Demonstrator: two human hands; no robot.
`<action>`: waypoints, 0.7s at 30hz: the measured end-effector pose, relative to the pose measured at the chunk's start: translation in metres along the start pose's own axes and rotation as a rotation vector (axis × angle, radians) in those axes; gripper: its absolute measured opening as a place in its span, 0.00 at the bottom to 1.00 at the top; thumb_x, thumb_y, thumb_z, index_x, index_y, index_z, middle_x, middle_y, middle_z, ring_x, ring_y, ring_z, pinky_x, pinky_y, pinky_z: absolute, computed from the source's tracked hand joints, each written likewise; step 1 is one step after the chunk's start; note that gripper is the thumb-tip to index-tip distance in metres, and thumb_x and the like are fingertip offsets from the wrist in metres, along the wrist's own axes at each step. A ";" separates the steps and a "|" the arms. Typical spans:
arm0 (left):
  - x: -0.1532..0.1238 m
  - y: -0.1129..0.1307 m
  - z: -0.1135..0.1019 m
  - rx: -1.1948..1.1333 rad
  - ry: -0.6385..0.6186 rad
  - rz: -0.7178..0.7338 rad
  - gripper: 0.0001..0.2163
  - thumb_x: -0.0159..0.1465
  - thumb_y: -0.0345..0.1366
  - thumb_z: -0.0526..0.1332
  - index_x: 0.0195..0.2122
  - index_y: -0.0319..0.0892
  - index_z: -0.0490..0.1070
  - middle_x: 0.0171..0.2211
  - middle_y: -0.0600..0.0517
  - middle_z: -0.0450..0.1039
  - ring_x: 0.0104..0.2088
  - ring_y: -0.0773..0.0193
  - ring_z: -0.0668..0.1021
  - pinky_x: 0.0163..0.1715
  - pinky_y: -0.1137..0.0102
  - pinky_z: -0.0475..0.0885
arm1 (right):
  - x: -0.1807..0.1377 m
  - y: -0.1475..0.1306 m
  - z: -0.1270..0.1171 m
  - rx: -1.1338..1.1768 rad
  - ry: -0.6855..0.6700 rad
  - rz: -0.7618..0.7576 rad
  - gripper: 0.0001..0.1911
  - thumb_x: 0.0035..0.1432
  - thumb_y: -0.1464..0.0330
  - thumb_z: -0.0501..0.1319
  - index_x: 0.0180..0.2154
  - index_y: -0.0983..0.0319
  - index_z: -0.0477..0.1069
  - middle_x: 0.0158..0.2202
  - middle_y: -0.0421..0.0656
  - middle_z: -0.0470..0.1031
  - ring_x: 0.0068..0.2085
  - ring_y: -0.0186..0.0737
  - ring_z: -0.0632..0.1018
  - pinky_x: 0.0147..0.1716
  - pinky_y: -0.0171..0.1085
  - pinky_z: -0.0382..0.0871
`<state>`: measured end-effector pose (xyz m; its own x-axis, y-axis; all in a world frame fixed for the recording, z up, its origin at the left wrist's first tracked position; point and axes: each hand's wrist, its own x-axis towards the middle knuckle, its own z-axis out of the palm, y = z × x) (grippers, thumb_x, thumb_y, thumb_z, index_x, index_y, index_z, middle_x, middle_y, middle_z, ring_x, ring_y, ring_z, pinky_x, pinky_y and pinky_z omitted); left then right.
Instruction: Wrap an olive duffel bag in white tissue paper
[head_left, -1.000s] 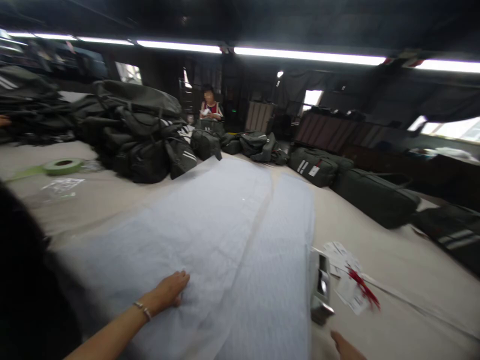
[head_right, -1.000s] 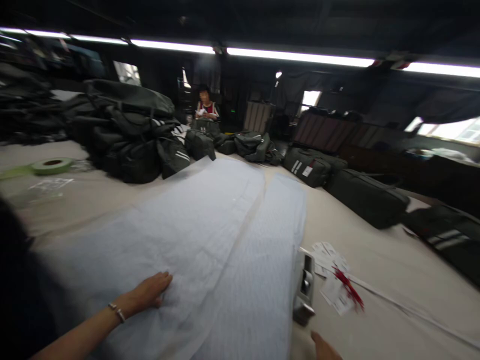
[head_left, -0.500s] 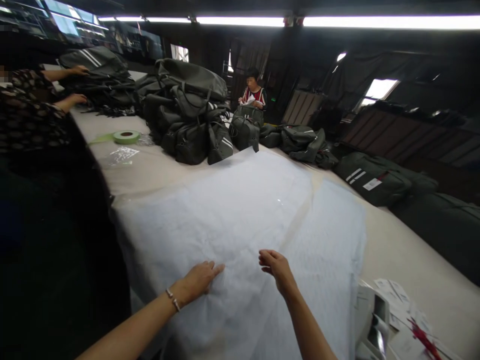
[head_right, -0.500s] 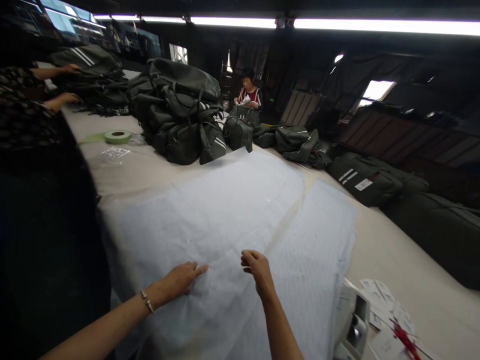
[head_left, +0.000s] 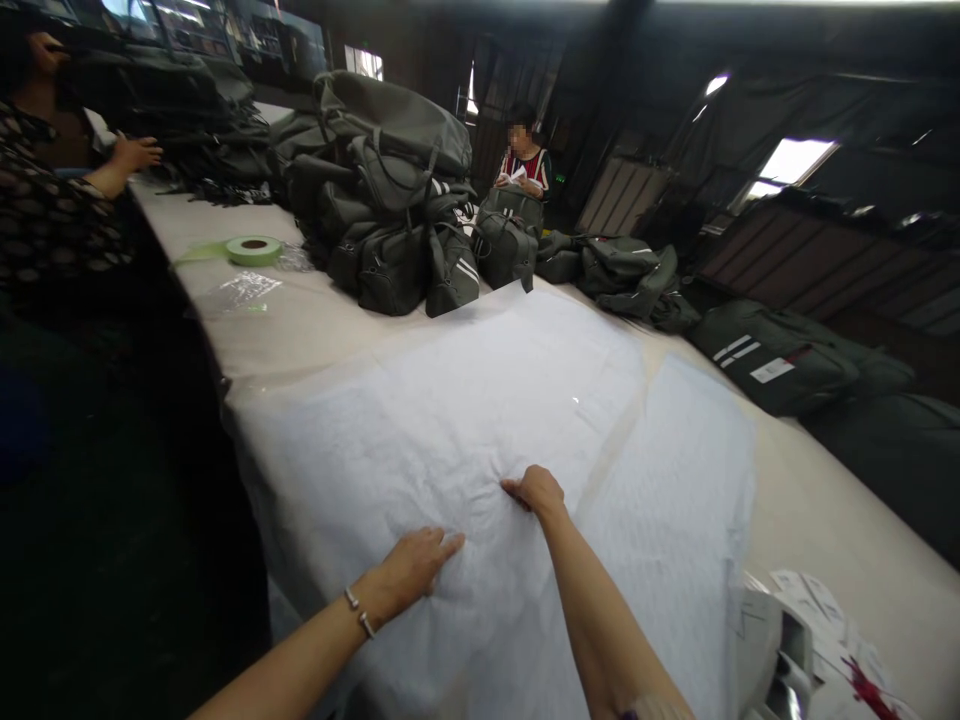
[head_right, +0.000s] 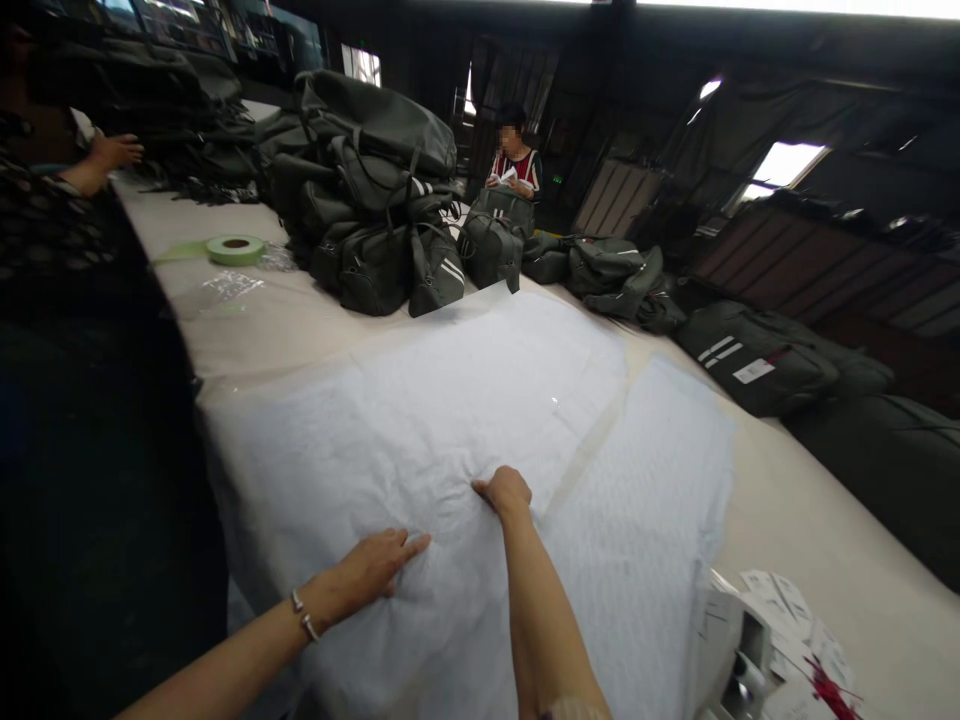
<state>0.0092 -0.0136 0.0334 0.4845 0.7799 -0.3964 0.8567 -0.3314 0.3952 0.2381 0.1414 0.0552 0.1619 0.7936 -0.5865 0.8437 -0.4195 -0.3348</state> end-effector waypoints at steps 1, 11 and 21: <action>0.002 -0.001 0.002 0.003 0.002 0.000 0.38 0.57 0.26 0.68 0.66 0.50 0.53 0.52 0.45 0.70 0.50 0.51 0.74 0.51 0.60 0.70 | -0.002 0.001 -0.005 -0.035 0.046 -0.011 0.19 0.48 0.56 0.73 0.28 0.65 0.73 0.32 0.49 0.78 0.40 0.48 0.80 0.42 0.46 0.72; 0.004 -0.009 0.012 -0.038 0.007 0.007 0.41 0.55 0.23 0.66 0.68 0.53 0.53 0.53 0.46 0.70 0.52 0.50 0.73 0.54 0.59 0.69 | -0.030 0.012 0.038 -0.167 0.379 -0.414 0.32 0.68 0.52 0.48 0.65 0.65 0.59 0.69 0.53 0.53 0.70 0.50 0.53 0.67 0.51 0.43; -0.016 -0.028 0.011 -0.093 0.302 0.078 0.33 0.59 0.27 0.62 0.65 0.54 0.60 0.47 0.52 0.77 0.44 0.56 0.79 0.47 0.66 0.75 | -0.001 0.013 0.053 -0.221 0.510 -0.584 0.39 0.68 0.47 0.38 0.70 0.65 0.42 0.72 0.46 0.38 0.72 0.48 0.42 0.69 0.55 0.36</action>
<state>-0.0202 -0.0227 0.0195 0.4616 0.8811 -0.1034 0.7925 -0.3571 0.4944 0.2223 0.1121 0.0122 -0.1676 0.9837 0.0652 0.9374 0.1794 -0.2983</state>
